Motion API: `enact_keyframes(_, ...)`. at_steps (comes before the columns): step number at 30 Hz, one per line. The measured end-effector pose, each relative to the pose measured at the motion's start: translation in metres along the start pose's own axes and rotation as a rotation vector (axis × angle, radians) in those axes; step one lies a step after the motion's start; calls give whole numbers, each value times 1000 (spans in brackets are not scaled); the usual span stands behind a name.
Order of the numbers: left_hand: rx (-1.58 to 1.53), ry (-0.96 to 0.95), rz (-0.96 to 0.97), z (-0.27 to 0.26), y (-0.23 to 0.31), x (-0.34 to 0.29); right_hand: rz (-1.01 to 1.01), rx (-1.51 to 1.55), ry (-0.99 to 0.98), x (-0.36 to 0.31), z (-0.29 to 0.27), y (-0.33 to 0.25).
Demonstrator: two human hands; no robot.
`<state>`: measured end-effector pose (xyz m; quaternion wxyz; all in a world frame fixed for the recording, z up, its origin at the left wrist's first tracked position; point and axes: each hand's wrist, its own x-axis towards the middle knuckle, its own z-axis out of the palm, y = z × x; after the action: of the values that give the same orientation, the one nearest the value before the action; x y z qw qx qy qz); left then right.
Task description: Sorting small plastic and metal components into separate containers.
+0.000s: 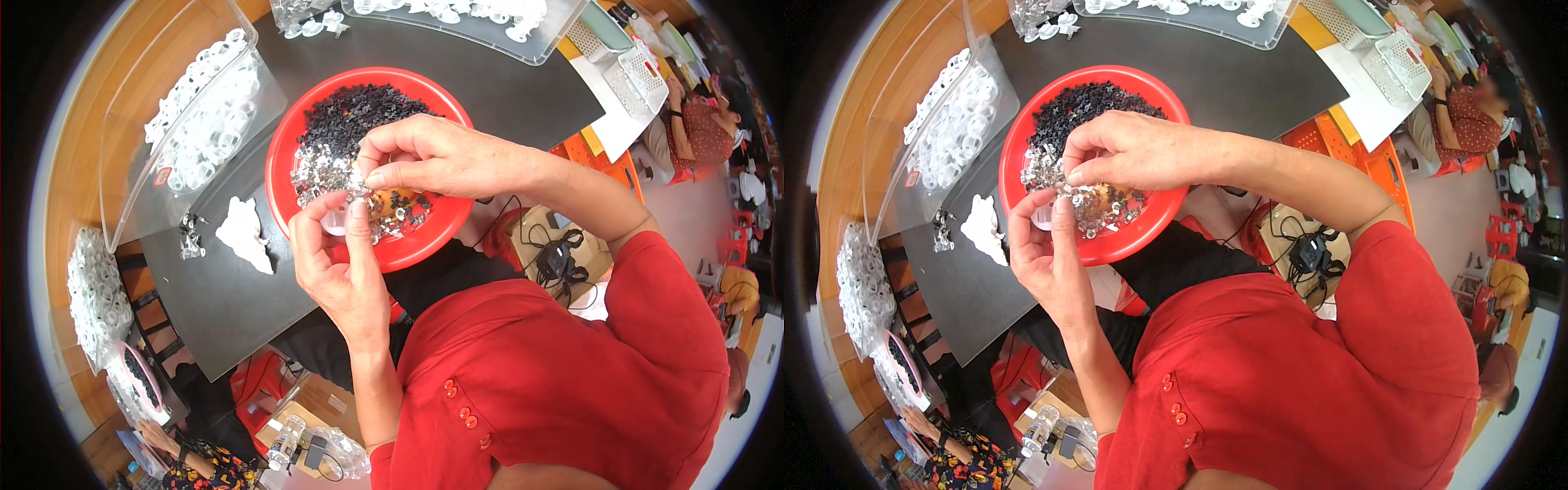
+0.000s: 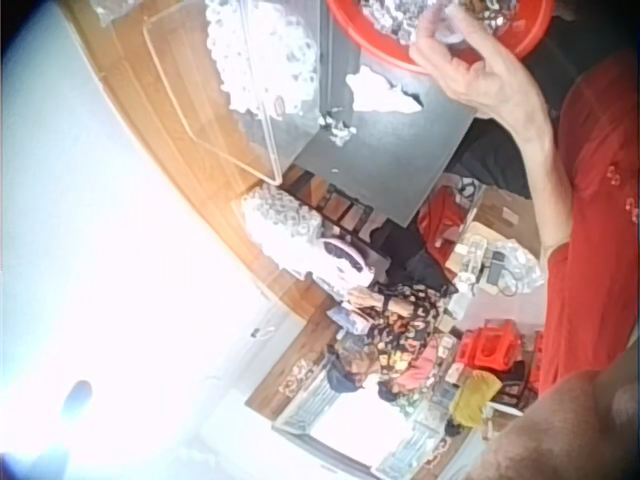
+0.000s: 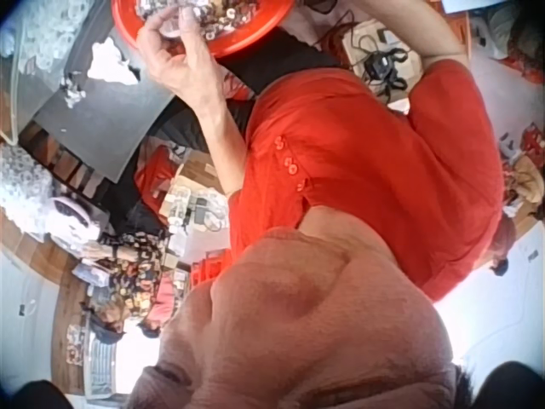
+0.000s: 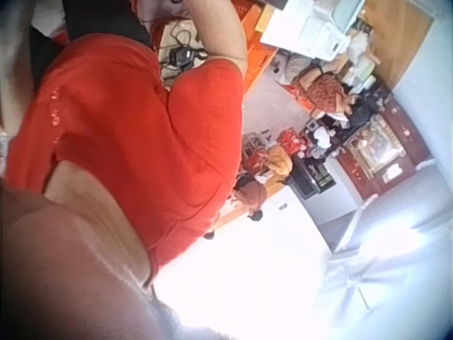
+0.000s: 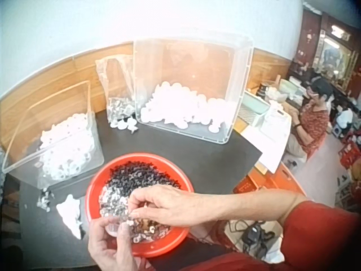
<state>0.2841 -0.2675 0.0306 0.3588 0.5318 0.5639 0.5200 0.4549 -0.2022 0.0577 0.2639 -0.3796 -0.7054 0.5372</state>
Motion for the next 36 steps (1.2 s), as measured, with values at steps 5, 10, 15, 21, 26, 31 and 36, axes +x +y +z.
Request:
enact_keyframes(5, 66, -4, 151, -1, -10, 2, 70, 137, -56, 0, -1, 4)
enact_keyframes(10, -158, 15, -3, -1, -6, 1, 111, 201, -37, -3, -1, 5)
enact_keyframes(15, -22, 41, 121, 4, -8, 5, 163, 257, -60, -4, -3, 9)
enact_keyframes(21, -100, -4, -11, 2, -4, 2, 175, 301, -110, -4, 0, 9)
enact_keyframes(26, -129, 21, -35, 3, -2, 2, -167, -76, 218, -3, 4, 15)
enact_keyframes(31, -52, 25, 32, 3, -5, 2, -195, -121, 138, -4, 4, 2)
enact_keyframes(36, -40, 17, 50, 6, -5, 2, -238, -147, 151, -5, 8, 6)
